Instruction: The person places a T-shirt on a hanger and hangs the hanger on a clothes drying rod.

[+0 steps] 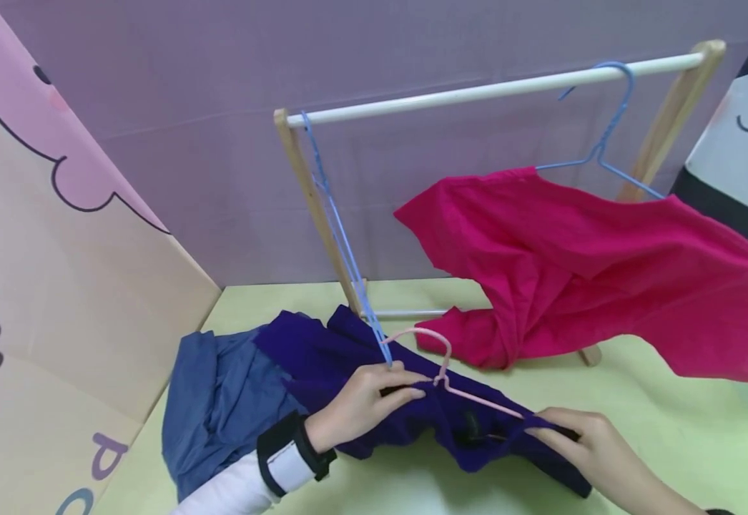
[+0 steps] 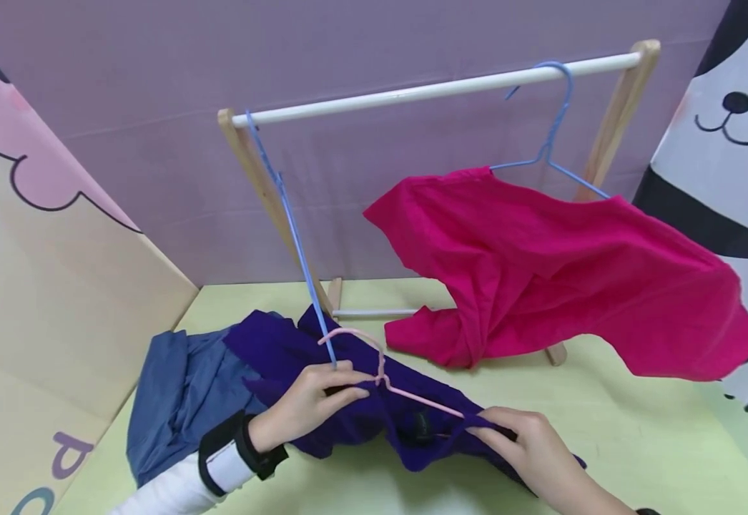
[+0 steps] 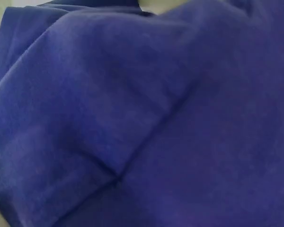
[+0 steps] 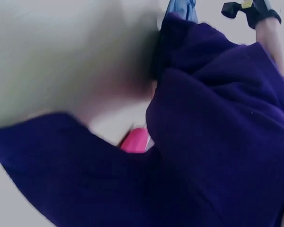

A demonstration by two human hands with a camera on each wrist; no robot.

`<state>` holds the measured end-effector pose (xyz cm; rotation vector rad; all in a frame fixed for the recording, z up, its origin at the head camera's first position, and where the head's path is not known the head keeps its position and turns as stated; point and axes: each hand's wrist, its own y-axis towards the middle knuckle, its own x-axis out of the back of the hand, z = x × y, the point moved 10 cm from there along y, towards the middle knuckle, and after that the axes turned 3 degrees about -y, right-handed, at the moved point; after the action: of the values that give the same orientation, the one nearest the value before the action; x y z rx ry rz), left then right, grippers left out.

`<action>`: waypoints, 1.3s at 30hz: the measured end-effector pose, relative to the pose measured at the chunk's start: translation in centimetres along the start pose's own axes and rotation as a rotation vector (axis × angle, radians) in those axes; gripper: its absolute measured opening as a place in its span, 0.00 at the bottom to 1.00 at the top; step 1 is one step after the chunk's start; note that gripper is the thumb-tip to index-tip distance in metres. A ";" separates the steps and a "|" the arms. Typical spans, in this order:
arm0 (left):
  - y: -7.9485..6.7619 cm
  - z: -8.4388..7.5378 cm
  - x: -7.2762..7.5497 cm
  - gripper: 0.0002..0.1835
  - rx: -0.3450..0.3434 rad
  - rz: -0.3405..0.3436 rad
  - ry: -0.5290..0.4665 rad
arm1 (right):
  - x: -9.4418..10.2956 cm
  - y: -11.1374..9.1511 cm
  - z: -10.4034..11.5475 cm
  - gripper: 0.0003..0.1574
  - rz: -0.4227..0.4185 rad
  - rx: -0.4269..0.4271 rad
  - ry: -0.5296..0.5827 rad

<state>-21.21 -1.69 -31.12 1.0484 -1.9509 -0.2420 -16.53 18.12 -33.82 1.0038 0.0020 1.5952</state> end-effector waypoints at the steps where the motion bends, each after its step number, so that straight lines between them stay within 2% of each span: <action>1: -0.1 0.1 0.1 0.10 0.005 -0.006 0.013 | 0.5 -0.1 -0.2 0.19 0.000 -0.011 -0.004; 8: -0.9 1.5 0.7 0.11 0.006 -0.030 0.133 | 3.7 -1.0 -2.5 0.19 0.036 -0.103 -0.028; 11: -1.2 2.0 1.0 0.10 -0.004 -0.051 0.188 | 5.1 -1.2 -3.7 0.15 0.036 -0.140 -0.074; 14: -1.4 2.6 1.4 0.08 0.013 -0.079 0.205 | 6.5 -1.5 -4.7 0.13 0.025 -0.192 -0.142; 19: -1.5 3.4 2.3 0.08 0.058 -0.127 0.205 | 9.1 -1.4 -5.2 0.20 -0.033 -0.167 -0.171; 21: -1.5 3.6 2.6 0.09 0.078 -0.145 0.198 | 10.2 -1.0 -5.1 0.22 -0.069 -0.152 -0.174; 27: -2.0 4.4 3.7 0.14 0.133 -0.208 0.208 | 12.9 0.2 -6.4 0.19 -0.071 -0.247 -0.232; 33: -2.4 5.0 4.3 0.19 0.175 -0.217 0.220 | 15.6 1.7 -7.5 0.20 -0.130 -0.234 -0.293; 36: -2.6 5.2 4.5 0.18 0.184 -0.223 0.222 | 16.6 2.7 -7.4 0.23 -0.154 -0.226 -0.286; 39: -2.7 5.3 4.7 0.11 0.178 -0.242 0.209 | 17.5 3.9 -6.4 0.26 -0.162 -0.222 -0.285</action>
<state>-25.00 -8.08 -32.81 1.3724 -1.6809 -0.0875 -22.38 34.28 -25.52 1.0213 -0.2768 1.2647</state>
